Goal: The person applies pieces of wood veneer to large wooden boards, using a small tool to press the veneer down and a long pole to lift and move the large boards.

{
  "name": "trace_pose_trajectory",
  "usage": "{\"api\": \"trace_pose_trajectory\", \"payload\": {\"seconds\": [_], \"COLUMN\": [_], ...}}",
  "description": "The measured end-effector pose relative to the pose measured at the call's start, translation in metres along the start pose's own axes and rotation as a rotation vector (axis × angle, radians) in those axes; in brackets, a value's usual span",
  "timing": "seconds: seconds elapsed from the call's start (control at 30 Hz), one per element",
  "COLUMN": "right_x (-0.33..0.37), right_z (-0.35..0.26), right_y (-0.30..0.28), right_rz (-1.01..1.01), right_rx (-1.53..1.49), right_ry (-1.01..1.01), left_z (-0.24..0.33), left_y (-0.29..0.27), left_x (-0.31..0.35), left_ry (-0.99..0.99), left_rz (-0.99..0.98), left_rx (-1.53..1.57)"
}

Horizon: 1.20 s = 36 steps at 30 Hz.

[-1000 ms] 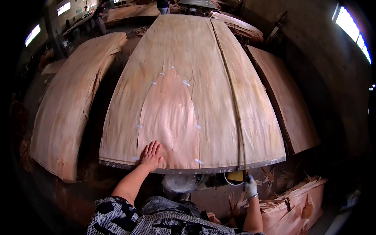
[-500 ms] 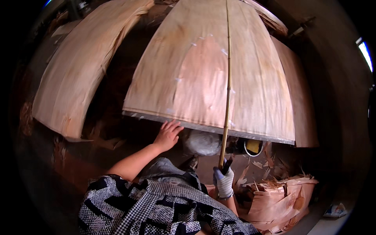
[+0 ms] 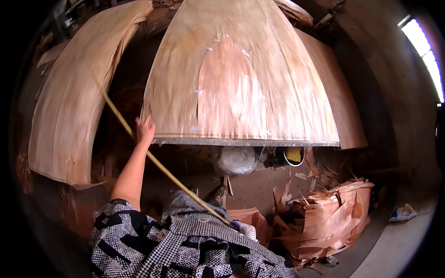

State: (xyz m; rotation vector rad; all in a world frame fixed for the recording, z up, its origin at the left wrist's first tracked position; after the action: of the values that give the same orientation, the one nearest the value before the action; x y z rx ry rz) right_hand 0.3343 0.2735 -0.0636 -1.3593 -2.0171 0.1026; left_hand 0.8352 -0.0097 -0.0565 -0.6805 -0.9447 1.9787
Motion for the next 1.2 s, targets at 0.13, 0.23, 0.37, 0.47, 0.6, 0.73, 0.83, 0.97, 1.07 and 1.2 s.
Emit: {"api": "trace_pose_trajectory", "payload": {"seconds": [0.13, 0.23, 0.37, 0.47, 0.6, 0.73, 0.83, 0.97, 1.07, 1.2], "right_x": [0.015, 0.012, -0.004, -0.014, -0.01, 0.023, 0.018, -0.034, -0.099, -0.162], "right_z": [-0.04, 0.022, -0.018, 0.012, -0.038, -0.01, 0.01, -0.058, -0.106, -0.115], "right_y": [-0.015, 0.002, 0.008, -0.014, -0.037, -0.084, -0.087, -0.096, -0.105, -0.125], "right_rz": [-0.007, 0.1, 0.257, 0.39, 0.417, 0.616, 0.59, 0.554, 0.53, 0.499], "right_rx": [0.245, -0.167, -0.198, 0.09, 0.342, 0.387, 0.23, 0.139, 0.047, -0.332], "right_ry": [-0.034, 0.065, -0.112, -0.067, 0.031, 0.036, 0.135, 0.107, 0.077, 0.024], "left_z": [-0.011, 0.06, 0.147, 0.267, 0.297, 0.267, 0.196, 0.103, 0.054, 0.043], "left_y": [0.049, 0.045, 0.057, 0.051, -0.054, -0.099, -0.109, -0.085, -0.05, 0.003], "left_x": [0.013, 0.004, -0.011, 0.009, -0.003, 0.007, 0.014, 0.027, 0.031, 0.037], "left_ry": [-0.276, -0.123, 0.242, 0.506, 0.323, 0.272, 0.065, -0.225, -0.362, -0.505], "left_rz": [-0.453, -0.408, -0.757, -0.834, -0.829, -0.695, -0.623, -0.532, -0.553, -0.584], "left_rx": [-0.162, 0.015, 0.225, 0.233, 1.205, 1.718, 1.846, 1.735, 1.491, 1.295]}}
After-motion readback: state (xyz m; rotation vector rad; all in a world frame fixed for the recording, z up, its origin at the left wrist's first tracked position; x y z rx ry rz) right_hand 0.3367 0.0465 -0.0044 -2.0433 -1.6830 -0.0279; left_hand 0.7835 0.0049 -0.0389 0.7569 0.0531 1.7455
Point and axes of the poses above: each hand's wrist, its own x-axis away from the middle knuckle, its own y-axis out of the palm, z = x × y, the point moved 7 cm from there along -x, towards the middle knuckle, and after that the axes turned 2 degrees about x, right-handed, at the moved point
